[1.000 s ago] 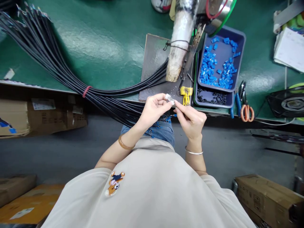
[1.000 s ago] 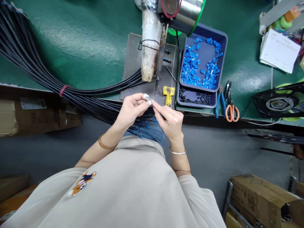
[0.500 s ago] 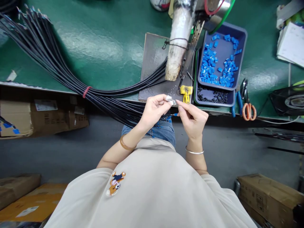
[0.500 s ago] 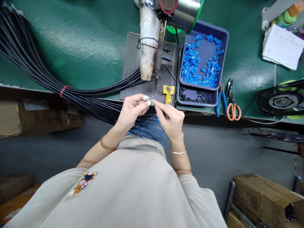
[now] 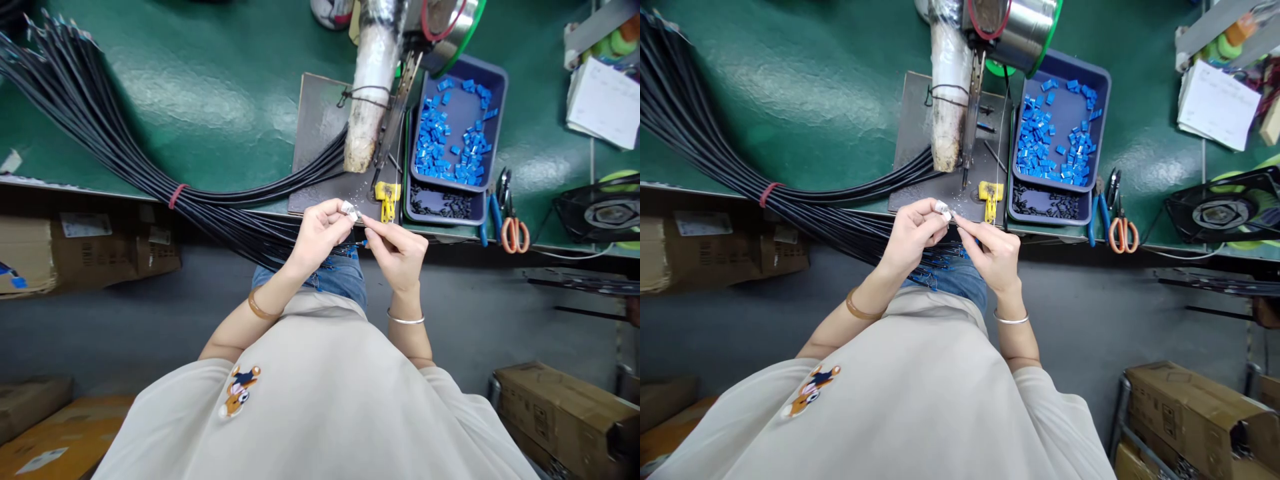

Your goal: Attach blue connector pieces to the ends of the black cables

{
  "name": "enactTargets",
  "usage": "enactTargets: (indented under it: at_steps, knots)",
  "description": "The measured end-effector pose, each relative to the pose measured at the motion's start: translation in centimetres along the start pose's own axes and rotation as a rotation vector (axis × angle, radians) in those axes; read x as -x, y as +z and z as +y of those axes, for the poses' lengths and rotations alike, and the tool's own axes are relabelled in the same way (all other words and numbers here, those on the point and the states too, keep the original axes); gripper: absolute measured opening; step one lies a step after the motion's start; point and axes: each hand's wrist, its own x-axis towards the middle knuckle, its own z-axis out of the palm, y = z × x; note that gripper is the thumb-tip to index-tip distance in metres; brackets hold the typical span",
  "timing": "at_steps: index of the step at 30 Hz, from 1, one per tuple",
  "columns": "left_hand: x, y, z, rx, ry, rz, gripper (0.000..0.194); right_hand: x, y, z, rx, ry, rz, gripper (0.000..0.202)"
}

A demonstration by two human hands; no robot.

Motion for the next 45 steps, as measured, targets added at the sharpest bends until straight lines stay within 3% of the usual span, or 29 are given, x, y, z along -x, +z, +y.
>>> enactTargets:
  at_steps: [5,9,11,13,14,17,18,20,23,25,29,36,45]
  knots:
    - [-0.1,-0.4,-0.3,-0.026,-0.019,-0.044,0.017,-0.1,0.0,-0.2,-0.059,0.064,0.005,0.016]
    - [0.7,-0.4,0.3,-0.186,-0.005,-0.147,0.011,-0.3,-2.9,-0.9,-0.171,0.147,-0.034,0.023]
    - [1.7,-0.2,1.3,-0.417,0.047,-0.282,0.008,-1.0,-5.6,-1.0,-0.194,0.220,-0.155,0.026]
    - [2.7,-0.2,2.3,-0.723,0.179,-0.524,0.010,-2.2,-8.3,-0.5,-0.125,0.303,-0.320,0.018]
    - [3.1,-0.3,2.6,-0.839,0.220,-0.637,0.014,-2.9,-9.4,0.0,-0.037,0.328,-0.344,0.012]
    - [3.4,-0.8,2.8,-0.881,0.191,-0.780,0.017,-5.7,-11.3,2.7,0.455,0.299,-0.148,0.011]
    - [3.3,-1.1,2.5,-0.798,0.130,-0.764,0.015,-6.7,-11.4,4.0,0.633,0.293,-0.073,0.009]
    - [2.6,-1.6,1.8,-0.553,-0.054,-0.574,0.012,-8.7,-11.2,6.5,0.840,0.302,-0.024,0.011]
    - [1.5,-2.4,0.9,-0.155,-0.244,-0.197,0.014,-11.0,-10.2,9.4,0.902,0.247,-0.078,0.016]
    - [1.2,-2.7,0.8,0.019,-0.278,-0.060,0.015,-12.0,-9.5,10.4,0.902,0.217,-0.154,0.014]
    - [1.0,-2.6,1.0,0.100,-0.260,-0.012,0.016,-13.2,-8.5,10.8,0.930,0.236,-0.260,0.019]
    - [0.7,-1.9,0.8,0.082,-0.216,0.007,0.017,-14.1,-8.9,11.3,0.888,0.191,-0.164,0.012]
    - [0.6,-1.1,0.7,0.030,-0.164,0.060,0.023,-15.5,-7.3,12.4,0.852,0.120,-0.244,0.019]
